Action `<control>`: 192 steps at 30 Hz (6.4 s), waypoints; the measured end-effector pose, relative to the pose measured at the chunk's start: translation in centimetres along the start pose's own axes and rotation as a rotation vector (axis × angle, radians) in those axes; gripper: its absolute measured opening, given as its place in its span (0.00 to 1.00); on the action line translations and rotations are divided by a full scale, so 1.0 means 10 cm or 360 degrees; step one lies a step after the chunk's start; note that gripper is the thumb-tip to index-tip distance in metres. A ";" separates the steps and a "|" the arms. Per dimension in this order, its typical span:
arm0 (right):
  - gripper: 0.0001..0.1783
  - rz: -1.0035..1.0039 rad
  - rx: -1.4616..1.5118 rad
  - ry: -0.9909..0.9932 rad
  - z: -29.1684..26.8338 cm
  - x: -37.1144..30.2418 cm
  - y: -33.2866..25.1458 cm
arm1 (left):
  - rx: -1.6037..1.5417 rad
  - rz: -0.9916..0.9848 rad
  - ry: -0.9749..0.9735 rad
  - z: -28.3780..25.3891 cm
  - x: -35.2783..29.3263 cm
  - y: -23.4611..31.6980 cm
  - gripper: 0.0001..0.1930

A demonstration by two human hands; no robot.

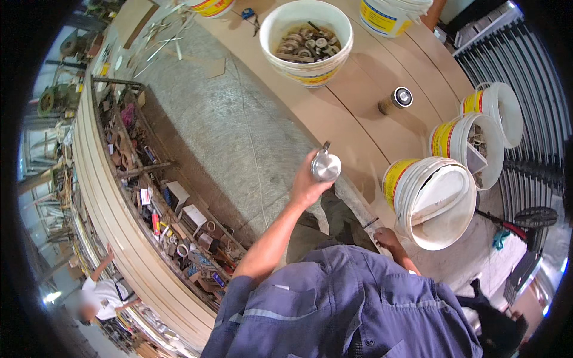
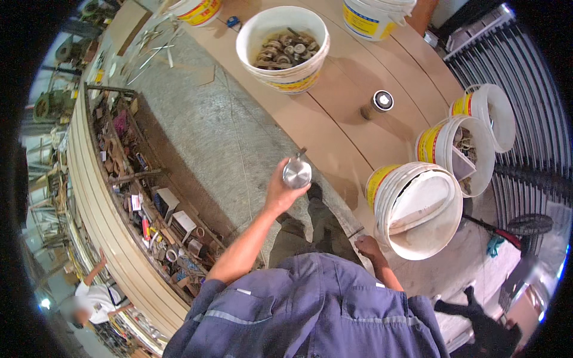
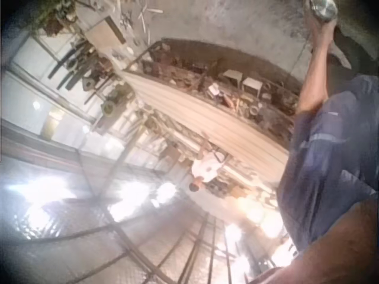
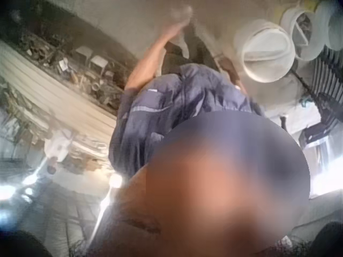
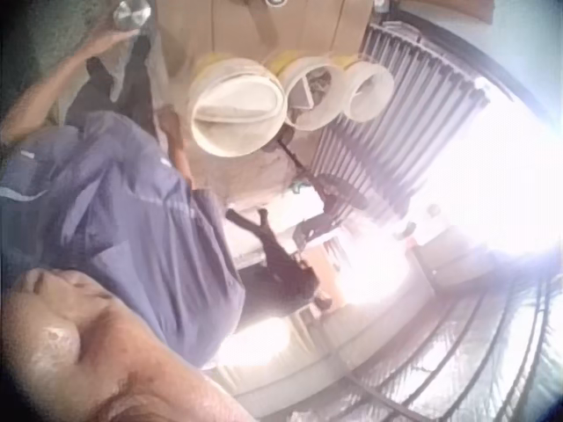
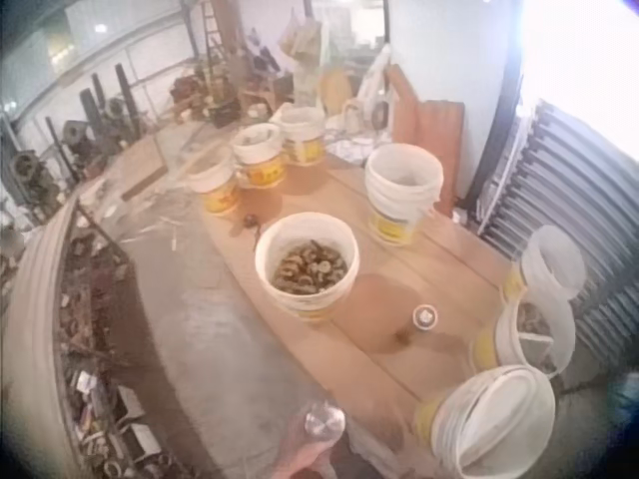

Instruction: The person walks through a workshop carrying a thermos, then places it on a workbench. They position a large wooden board on the bench and use a paint roller to apply a clear finish to the board's surface.

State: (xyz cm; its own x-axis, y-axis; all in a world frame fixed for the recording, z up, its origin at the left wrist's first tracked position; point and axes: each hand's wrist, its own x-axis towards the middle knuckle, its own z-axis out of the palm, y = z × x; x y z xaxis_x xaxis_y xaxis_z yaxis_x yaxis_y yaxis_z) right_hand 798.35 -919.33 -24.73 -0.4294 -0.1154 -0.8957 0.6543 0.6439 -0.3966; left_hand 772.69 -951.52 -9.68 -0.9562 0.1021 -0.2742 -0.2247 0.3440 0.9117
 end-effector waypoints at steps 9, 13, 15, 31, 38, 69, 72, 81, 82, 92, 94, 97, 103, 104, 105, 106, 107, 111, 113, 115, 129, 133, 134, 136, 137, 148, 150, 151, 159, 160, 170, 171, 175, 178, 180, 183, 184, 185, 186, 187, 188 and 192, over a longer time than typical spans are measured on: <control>0.13 0.0273 0.0688 0.0090 0.56 -0.35 0.10 | -0.0189 0.0283 -0.0095 0.64 1.32 -0.28 0.40; 0.14 0.0310 0.0925 0.0119 0.54 -0.40 -0.02 | -0.0197 0.0247 -0.0127 0.65 1.40 -0.57 0.40; 0.14 0.0350 0.1085 0.0135 0.45 -0.39 -0.15 | -0.0298 0.0222 -0.0140 0.60 1.35 -0.67 0.40; 0.12 -0.0617 -0.0001 -0.0243 0.01 0.56 -1.04 | 0.0572 -0.0500 -0.0077 -1.04 -0.56 -1.97 0.26; 0.09 0.0083 0.0229 -0.0324 0.06 1.01 -2.45 | 0.0431 -0.1068 0.0307 -2.29 -2.24 -3.07 0.29; 0.14 -0.0241 -0.0922 -0.0607 2.24 3.33 -9.52 | -0.0280 -0.1716 0.0952 -6.16 -1.59 -3.76 0.25; 0.14 -0.0075 -0.0686 -0.0532 2.09 4.35 -10.05 | -0.0138 -0.1619 0.1153 -6.77 -1.03 -3.66 0.23; 0.18 -0.0640 -0.0476 -0.0534 3.22 4.28 -13.27 | -0.0068 -0.1132 0.1683 -9.24 0.38 -3.13 0.19; 0.18 -0.0629 -0.0466 -0.0548 3.32 4.30 -13.42 | -0.0080 -0.1074 0.1741 -9.53 0.55 -3.09 0.18; 0.16 -0.0464 -0.0728 -0.0497 3.83 4.45 -14.71 | -0.0796 -0.0709 0.2034 -12.08 1.65 -2.81 0.13; 0.17 -0.0467 -0.0593 -0.0519 4.00 4.50 -15.04 | -0.1069 -0.0750 0.2046 -12.41 1.67 -2.94 0.15; 0.22 -0.0503 -0.0287 -0.0584 4.37 4.53 -15.83 | -0.1435 -0.0789 0.2069 -12.81 1.67 -3.05 0.16; 0.21 -0.0846 -0.0503 -0.1043 5.73 4.66 -17.77 | -0.1521 -0.0927 0.2856 -12.90 1.35 -3.32 0.16; 0.21 -0.0903 -0.0602 -0.1133 5.98 4.71 -18.06 | -0.1590 -0.0985 0.3007 -12.86 1.30 -3.30 0.16; 0.22 -0.0906 -0.0574 -0.1144 6.24 4.71 -18.30 | -0.1660 -0.1035 0.3156 -12.84 1.24 -3.29 0.16; 0.22 -0.0908 -0.0552 -0.1155 6.50 4.71 -18.53 | -0.1736 -0.1082 0.3308 -12.79 1.18 -3.28 0.16; 0.23 -0.0927 -0.0551 -0.1170 6.75 4.69 -18.76 | -0.1844 -0.0996 0.3451 -12.62 1.06 -3.39 0.17; 0.27 -0.0821 -0.0812 -0.1357 7.55 4.79 -19.22 | -0.2213 -0.0462 0.4002 -11.79 0.91 -3.85 0.21; 0.23 -0.0715 -0.0767 -0.1573 7.69 5.30 -19.39 | -0.2225 -0.0563 0.4207 -12.01 0.96 -3.85 0.25; 0.19 -0.0619 -0.0710 -0.1455 7.80 4.89 -19.39 | -0.2081 -0.0561 0.4455 -12.10 1.00 -3.71 0.25; 0.19 -0.0557 -0.1143 -0.1195 8.15 4.96 -19.58 | -0.1710 -0.2173 0.4833 -11.51 0.50 -4.05 0.24; 0.17 -0.0659 -0.1152 -0.1069 8.14 5.10 -19.70 | -0.2187 -0.2197 0.4861 -11.90 0.36 -3.97 0.17; 0.17 -0.0690 -0.1160 -0.1019 8.17 5.07 -19.69 | -0.2252 -0.2126 0.4895 -11.96 0.30 -3.86 0.16; 0.16 -0.0723 -0.1188 -0.0953 8.26 5.03 -19.61 | -0.2252 -0.2062 0.4915 -12.08 0.22 -3.77 0.15; 0.16 -0.0720 -0.1170 -0.0960 8.31 5.03 -19.59 | -0.2188 -0.2068 0.4903 -12.13 0.19 -3.74 0.14; 0.17 -0.0940 -0.1452 -0.0981 9.43 4.93 -19.87 | -0.1640 -0.2048 0.4677 -12.58 -0.43 -4.35 0.17; 0.17 -0.1336 -0.1394 -0.0956 9.52 5.35 -20.17 | -0.1631 -0.2227 0.4345 -13.27 -0.48 -4.19 0.22; 0.17 -0.1275 -0.1699 -0.0963 9.70 5.23 -20.13 | -0.1623 -0.1961 0.4357 -12.91 -0.50 -4.35 0.20; 0.11 -0.1032 -0.1938 -0.1319 9.08 4.46 -19.08 | -0.0726 -0.1796 0.4150 -13.50 0.77 -4.38 0.19; 0.12 -0.0960 -0.1828 -0.1361 8.89 4.39 -18.93 | -0.0689 -0.1793 0.3924 -13.87 0.98 -4.17 0.17; 0.16 -0.0789 -0.1561 -0.1550 7.75 4.83 -19.14 | -0.0225 -0.1127 0.2694 -15.28 2.63 -3.61 0.13; 0.15 -0.0821 -0.1526 -0.1526 7.66 4.89 -19.27 | -0.0109 -0.1189 0.2671 -15.29 2.73 -3.70 0.13; 0.13 -0.0887 -0.1317 -0.1408 7.12 5.25 -19.83 | 0.0146 -0.1412 0.2652 -15.52 3.11 -3.78 0.14; 0.12 -0.0929 -0.1206 -0.1295 6.57 5.65 -20.31 | 0.0220 -0.1513 0.2751 -15.64 3.57 -3.85 0.15; 0.13 -0.0943 -0.1260 -0.1252 6.09 6.22 -20.54 | 0.0218 -0.1715 0.2565 -15.89 4.00 -3.64 0.16; 0.15 -0.0870 -0.1350 -0.1072 5.52 6.60 -20.92 | 0.0734 -0.1732 0.2423 -16.03 4.54 -3.53 0.19; 0.15 -0.0835 -0.1199 -0.1012 5.36 6.79 -21.02 | 0.0973 -0.1660 0.2394 -16.07 4.73 -3.55 0.20; 0.15 -0.0782 -0.1050 -0.0928 5.13 6.96 -21.09 | 0.0896 -0.1722 0.2278 -16.22 4.94 -3.44 0.22; 0.15 -0.0769 -0.0917 -0.0833 4.93 7.08 -21.19 | 0.0911 -0.1697 0.2265 -16.34 5.08 -3.44 0.22; 0.15 -0.0753 -0.0782 -0.0737 4.74 7.19 -21.27 | 0.0930 -0.1671 0.2251 -16.46 5.20 -3.49 0.22; 0.16 -0.0736 -0.0632 -0.0621 4.55 7.28 -21.35 | 0.0949 -0.1621 0.2225 -16.65 5.34 -3.53 0.22; 0.15 -0.0652 -0.0507 -0.0466 4.00 7.44 -21.63 | 0.0875 -0.1228 0.2037 -17.41 6.00 -3.45 0.20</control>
State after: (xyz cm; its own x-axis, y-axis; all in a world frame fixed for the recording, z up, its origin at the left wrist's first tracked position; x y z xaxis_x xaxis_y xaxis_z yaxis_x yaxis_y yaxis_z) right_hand 649.80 -1097.43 -13.62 -0.3886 -0.5768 -0.7185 0.2332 0.6928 -0.6823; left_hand 690.46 -1119.80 -4.28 -0.2337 -0.9684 0.0876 -0.8875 0.2492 0.3875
